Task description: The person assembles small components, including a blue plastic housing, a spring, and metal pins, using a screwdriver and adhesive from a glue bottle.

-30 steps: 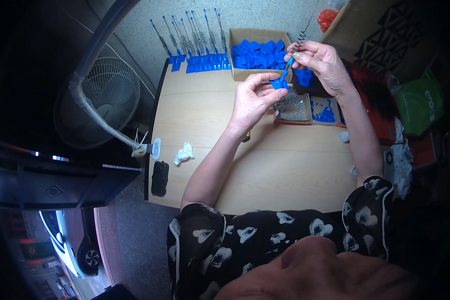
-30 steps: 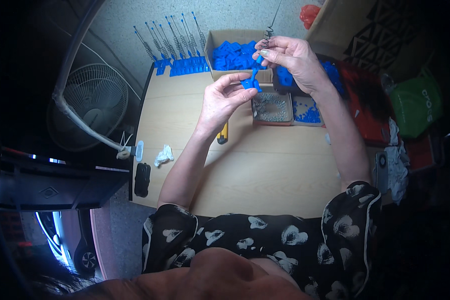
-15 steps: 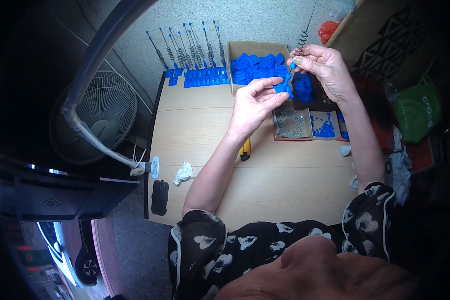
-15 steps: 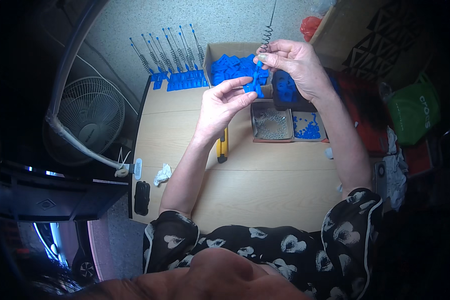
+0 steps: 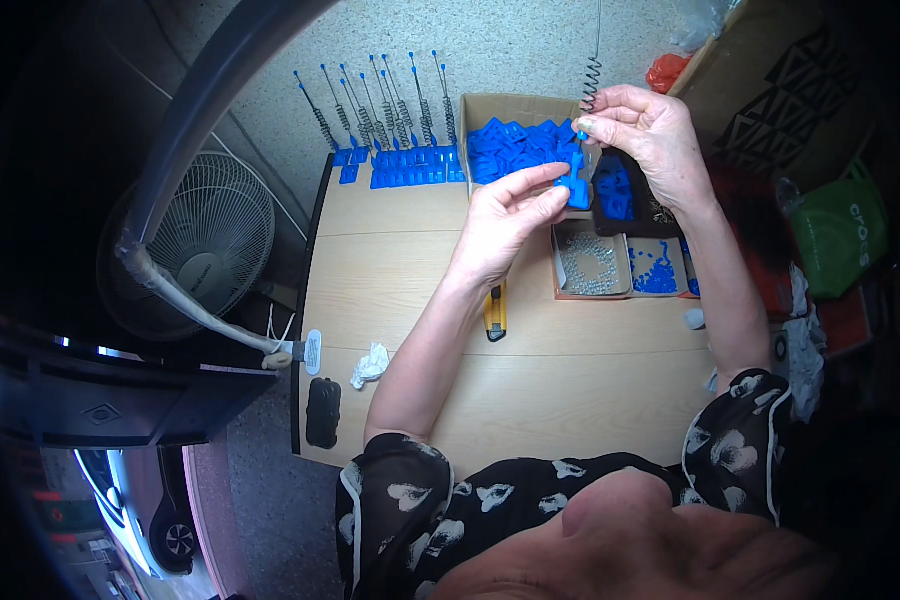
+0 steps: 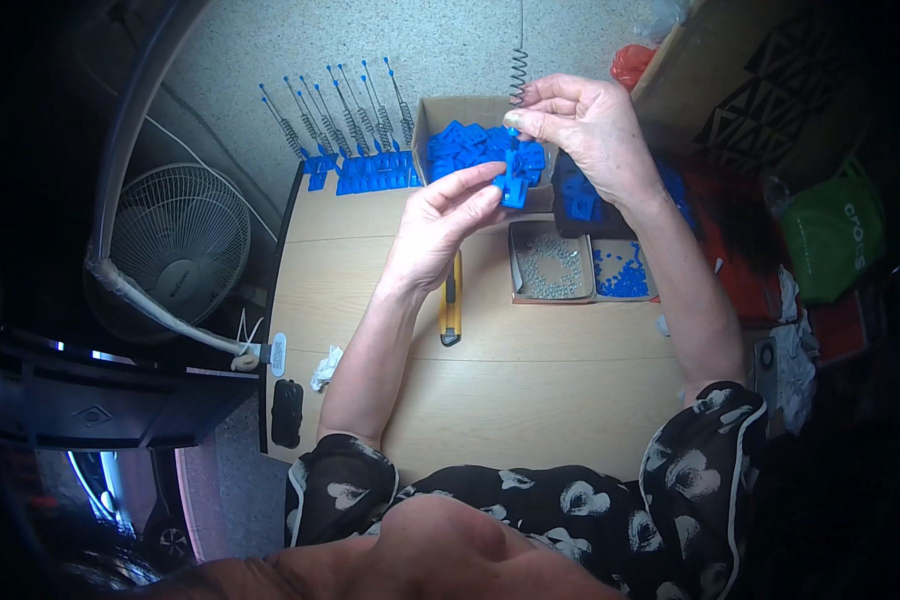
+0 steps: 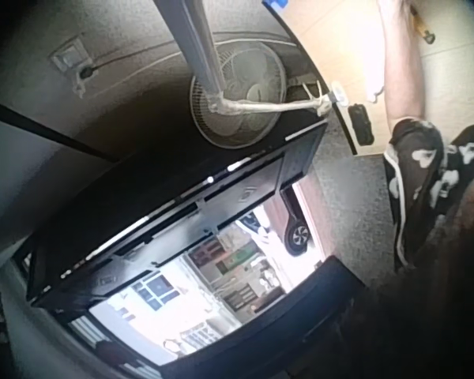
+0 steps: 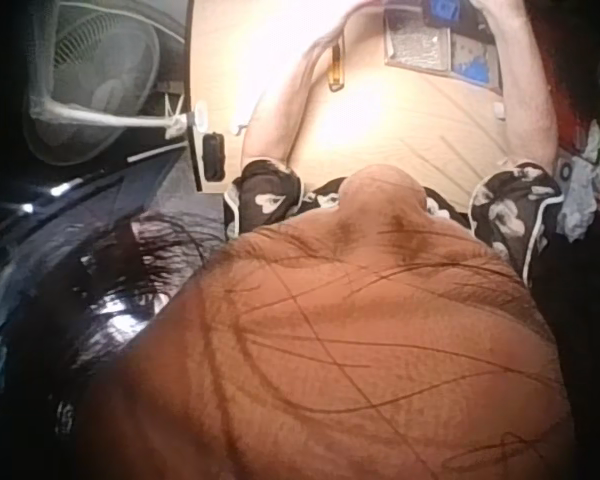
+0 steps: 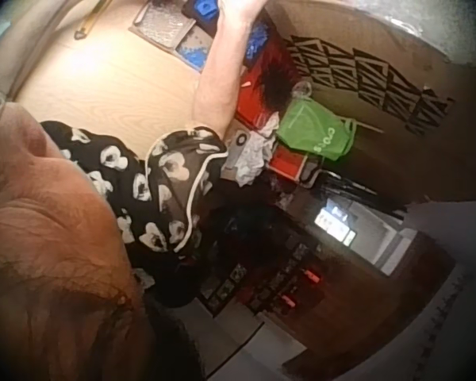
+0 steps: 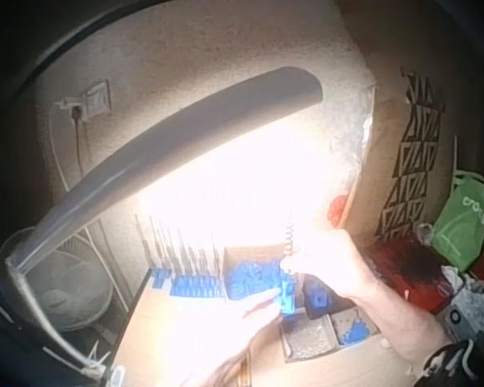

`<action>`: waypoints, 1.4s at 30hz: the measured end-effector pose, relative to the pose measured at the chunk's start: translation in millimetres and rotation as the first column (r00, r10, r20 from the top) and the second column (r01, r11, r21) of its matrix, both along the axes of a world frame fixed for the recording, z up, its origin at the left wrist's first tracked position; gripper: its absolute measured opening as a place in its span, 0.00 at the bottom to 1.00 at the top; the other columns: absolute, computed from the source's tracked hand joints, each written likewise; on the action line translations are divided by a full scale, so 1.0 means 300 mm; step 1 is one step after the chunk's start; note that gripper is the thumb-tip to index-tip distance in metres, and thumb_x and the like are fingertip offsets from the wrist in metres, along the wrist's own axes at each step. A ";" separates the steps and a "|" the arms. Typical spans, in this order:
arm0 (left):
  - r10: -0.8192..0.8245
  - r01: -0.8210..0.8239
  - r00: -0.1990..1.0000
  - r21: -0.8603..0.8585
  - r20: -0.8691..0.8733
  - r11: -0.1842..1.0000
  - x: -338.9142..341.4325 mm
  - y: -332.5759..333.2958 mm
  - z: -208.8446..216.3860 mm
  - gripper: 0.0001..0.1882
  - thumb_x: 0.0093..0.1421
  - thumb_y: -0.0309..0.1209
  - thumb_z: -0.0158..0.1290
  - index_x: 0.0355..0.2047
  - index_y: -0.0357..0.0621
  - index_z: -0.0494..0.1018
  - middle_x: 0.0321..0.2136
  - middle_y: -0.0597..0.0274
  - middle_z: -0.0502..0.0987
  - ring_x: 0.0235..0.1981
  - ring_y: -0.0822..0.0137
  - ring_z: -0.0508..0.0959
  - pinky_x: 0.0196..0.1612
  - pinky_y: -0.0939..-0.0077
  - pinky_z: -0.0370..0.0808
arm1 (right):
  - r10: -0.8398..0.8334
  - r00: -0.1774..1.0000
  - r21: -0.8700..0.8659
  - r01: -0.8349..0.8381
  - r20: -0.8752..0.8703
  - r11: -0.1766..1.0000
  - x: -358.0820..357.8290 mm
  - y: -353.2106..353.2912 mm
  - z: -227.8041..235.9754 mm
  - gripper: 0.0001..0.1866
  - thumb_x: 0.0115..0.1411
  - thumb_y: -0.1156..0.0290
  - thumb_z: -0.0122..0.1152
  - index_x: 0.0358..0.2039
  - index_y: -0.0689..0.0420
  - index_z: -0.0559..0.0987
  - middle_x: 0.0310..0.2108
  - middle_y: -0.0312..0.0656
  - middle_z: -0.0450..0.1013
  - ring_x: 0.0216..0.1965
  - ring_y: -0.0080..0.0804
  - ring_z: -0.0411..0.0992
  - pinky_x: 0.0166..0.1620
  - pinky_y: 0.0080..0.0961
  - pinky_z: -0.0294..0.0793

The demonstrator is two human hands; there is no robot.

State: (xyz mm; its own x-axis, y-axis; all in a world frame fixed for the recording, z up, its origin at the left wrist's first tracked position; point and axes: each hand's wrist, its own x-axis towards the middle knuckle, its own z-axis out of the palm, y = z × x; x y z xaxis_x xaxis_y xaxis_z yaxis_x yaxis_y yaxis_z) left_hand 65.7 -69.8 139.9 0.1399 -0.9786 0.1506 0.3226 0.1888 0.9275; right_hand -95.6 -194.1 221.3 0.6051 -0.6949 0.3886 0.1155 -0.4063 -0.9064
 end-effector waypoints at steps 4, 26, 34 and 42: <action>-0.015 0.015 0.999 0.004 -0.034 1.000 -0.001 -0.003 0.002 0.23 0.65 0.32 0.58 0.57 0.34 0.71 0.44 0.57 0.80 0.43 0.69 0.81 0.50 0.75 0.79 | -0.019 1.000 -0.030 0.019 -0.023 0.999 0.008 -0.002 0.009 0.14 0.58 0.75 0.68 0.42 0.69 0.78 0.32 0.43 0.79 0.34 0.21 0.76 0.41 0.18 0.75; -0.021 0.020 1.000 -0.038 -0.023 0.999 -0.047 -0.004 0.029 0.21 0.65 0.32 0.58 0.56 0.34 0.72 0.44 0.57 0.79 0.44 0.70 0.79 0.52 0.74 0.77 | 0.032 0.998 0.047 -0.034 0.044 0.998 -0.053 -0.017 -0.012 0.14 0.58 0.76 0.67 0.44 0.67 0.77 0.36 0.46 0.81 0.39 0.25 0.78 0.45 0.20 0.76; -0.009 0.009 1.000 -0.031 0.000 0.999 -0.063 -0.007 0.046 0.21 0.65 0.31 0.58 0.56 0.34 0.72 0.45 0.57 0.80 0.45 0.70 0.80 0.52 0.74 0.77 | 0.052 0.997 0.051 -0.055 0.047 0.997 -0.065 -0.024 -0.009 0.14 0.58 0.76 0.67 0.43 0.67 0.77 0.36 0.47 0.81 0.40 0.26 0.79 0.46 0.20 0.77; -0.023 0.022 1.000 -0.050 -0.018 0.999 -0.068 -0.001 0.044 0.21 0.64 0.30 0.58 0.55 0.34 0.73 0.45 0.57 0.80 0.44 0.71 0.80 0.52 0.75 0.77 | 0.050 0.998 0.054 -0.052 0.024 0.997 -0.074 -0.003 0.001 0.14 0.58 0.77 0.67 0.43 0.67 0.77 0.37 0.48 0.81 0.41 0.28 0.79 0.48 0.21 0.77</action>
